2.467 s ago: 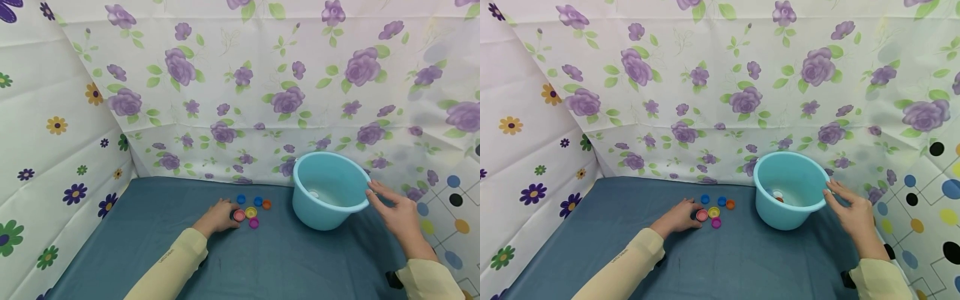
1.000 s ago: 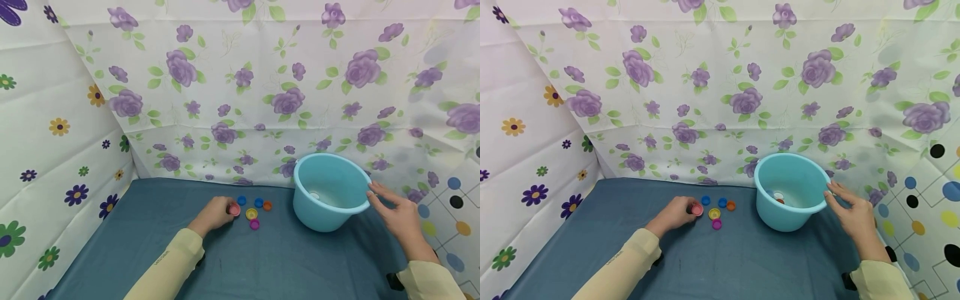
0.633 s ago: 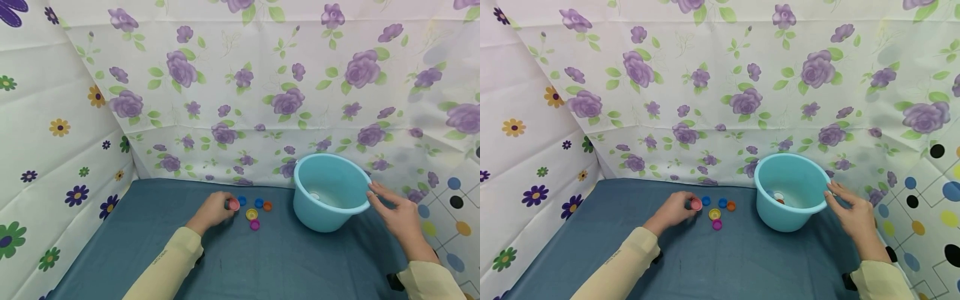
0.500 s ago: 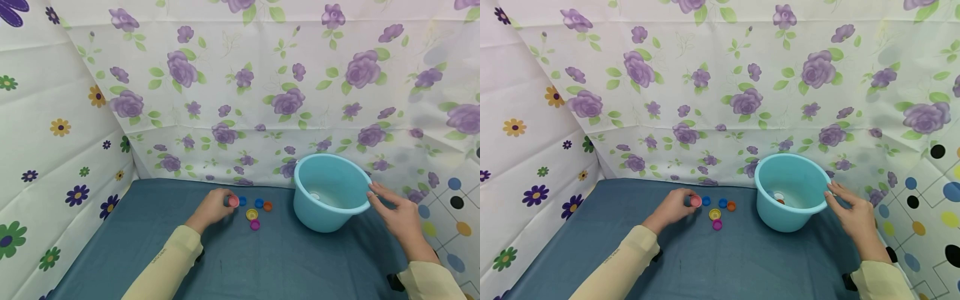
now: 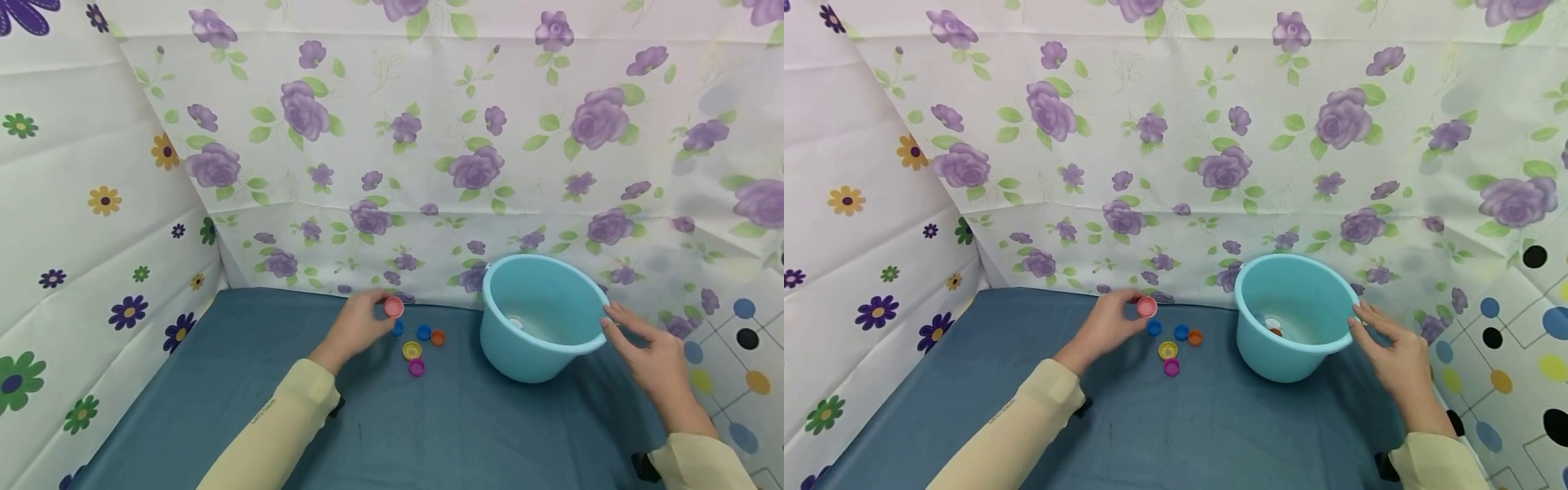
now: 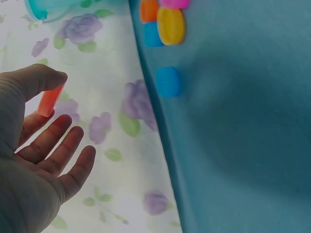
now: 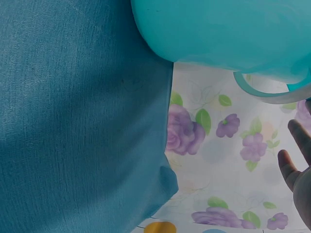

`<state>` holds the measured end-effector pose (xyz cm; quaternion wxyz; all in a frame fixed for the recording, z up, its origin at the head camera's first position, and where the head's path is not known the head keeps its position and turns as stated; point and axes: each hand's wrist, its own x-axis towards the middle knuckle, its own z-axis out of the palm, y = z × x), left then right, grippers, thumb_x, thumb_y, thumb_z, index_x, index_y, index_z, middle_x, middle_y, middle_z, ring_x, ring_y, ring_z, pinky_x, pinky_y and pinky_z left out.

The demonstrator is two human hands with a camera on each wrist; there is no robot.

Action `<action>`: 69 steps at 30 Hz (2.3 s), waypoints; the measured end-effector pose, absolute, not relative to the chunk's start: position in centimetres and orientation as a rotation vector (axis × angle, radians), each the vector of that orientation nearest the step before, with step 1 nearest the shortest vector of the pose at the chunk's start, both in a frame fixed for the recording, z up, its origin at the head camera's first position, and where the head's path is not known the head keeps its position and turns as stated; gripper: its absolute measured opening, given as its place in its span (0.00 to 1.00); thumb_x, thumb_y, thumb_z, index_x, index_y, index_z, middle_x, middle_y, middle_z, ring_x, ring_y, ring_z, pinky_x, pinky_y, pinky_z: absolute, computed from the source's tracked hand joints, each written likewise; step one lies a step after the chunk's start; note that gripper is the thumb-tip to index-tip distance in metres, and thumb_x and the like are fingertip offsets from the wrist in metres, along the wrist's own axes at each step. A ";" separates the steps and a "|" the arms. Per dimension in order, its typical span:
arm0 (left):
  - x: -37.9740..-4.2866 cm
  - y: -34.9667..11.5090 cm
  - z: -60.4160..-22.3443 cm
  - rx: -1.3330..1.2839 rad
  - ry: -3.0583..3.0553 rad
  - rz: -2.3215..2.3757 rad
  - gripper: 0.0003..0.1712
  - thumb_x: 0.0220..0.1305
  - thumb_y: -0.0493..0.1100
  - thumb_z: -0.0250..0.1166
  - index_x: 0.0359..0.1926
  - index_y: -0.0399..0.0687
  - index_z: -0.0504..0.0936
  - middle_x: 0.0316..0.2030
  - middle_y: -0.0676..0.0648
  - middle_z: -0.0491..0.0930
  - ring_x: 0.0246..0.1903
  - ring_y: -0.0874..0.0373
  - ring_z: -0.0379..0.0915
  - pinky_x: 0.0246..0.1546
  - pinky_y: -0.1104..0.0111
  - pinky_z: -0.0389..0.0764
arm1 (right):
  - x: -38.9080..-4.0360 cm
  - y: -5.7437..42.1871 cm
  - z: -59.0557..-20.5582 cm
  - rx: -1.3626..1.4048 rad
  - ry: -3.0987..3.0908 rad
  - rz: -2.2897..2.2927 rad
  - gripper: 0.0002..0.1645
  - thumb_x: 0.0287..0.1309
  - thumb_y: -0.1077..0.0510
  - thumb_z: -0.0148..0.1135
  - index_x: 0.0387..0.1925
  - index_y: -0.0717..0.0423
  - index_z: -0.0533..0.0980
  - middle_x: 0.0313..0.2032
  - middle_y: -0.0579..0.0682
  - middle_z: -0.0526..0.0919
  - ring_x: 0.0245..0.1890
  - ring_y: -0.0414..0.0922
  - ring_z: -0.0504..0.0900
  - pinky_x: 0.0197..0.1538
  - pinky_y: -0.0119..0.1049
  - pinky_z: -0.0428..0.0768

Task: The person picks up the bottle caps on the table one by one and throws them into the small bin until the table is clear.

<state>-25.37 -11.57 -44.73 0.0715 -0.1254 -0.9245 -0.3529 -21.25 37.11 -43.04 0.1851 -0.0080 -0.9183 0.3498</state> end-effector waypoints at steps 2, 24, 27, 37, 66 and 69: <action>-25.4 -11.2 -44.3 -0.376 -2.744 -1.086 0.25 0.53 0.47 0.69 0.54 0.59 0.77 0.49 0.58 0.77 0.50 0.61 0.73 0.49 0.62 0.79 | -21.3 37.1 -43.0 -0.019 -2.589 0.986 0.26 0.57 0.38 0.59 0.58 0.28 0.72 0.62 0.32 0.69 0.56 0.11 0.56 0.58 0.61 0.66; -25.8 -5.8 -40.1 -0.555 -2.566 -1.206 0.24 0.57 0.47 0.66 0.56 0.60 0.75 0.51 0.58 0.76 0.51 0.62 0.72 0.48 0.64 0.77 | -21.1 37.0 -43.0 -0.038 -2.595 0.993 0.26 0.56 0.37 0.58 0.58 0.27 0.71 0.63 0.36 0.69 0.55 0.11 0.56 0.58 0.63 0.66; -25.9 -4.9 -39.6 -0.587 -2.520 -1.210 0.22 0.57 0.47 0.66 0.54 0.59 0.76 0.49 0.58 0.77 0.51 0.61 0.72 0.51 0.64 0.77 | -21.1 37.2 -43.1 -0.030 -2.583 0.990 0.26 0.56 0.37 0.59 0.58 0.27 0.72 0.63 0.36 0.70 0.54 0.11 0.56 0.58 0.63 0.66; -26.2 -2.1 -38.4 -0.622 -2.461 -1.230 0.21 0.56 0.47 0.66 0.53 0.60 0.77 0.48 0.61 0.77 0.50 0.67 0.71 0.51 0.66 0.77 | -21.2 37.6 -43.1 -0.004 -2.580 0.991 0.26 0.56 0.38 0.59 0.58 0.28 0.72 0.62 0.36 0.70 0.56 0.12 0.57 0.56 0.61 0.68; -26.6 5.7 -38.1 -0.807 -2.392 -1.340 0.23 0.55 0.44 0.67 0.54 0.58 0.76 0.48 0.59 0.77 0.48 0.69 0.72 0.46 0.74 0.77 | -21.7 37.4 -43.0 0.000 -2.568 0.947 0.25 0.56 0.39 0.60 0.57 0.29 0.73 0.61 0.38 0.72 0.61 0.22 0.63 0.54 0.56 0.72; -26.6 6.4 -38.5 -0.825 -2.405 -1.358 0.23 0.56 0.44 0.67 0.54 0.59 0.76 0.47 0.60 0.78 0.48 0.70 0.72 0.48 0.73 0.76 | -21.6 37.4 -42.9 -0.006 -2.562 0.939 0.25 0.56 0.39 0.60 0.56 0.28 0.73 0.61 0.38 0.73 0.60 0.21 0.64 0.53 0.55 0.72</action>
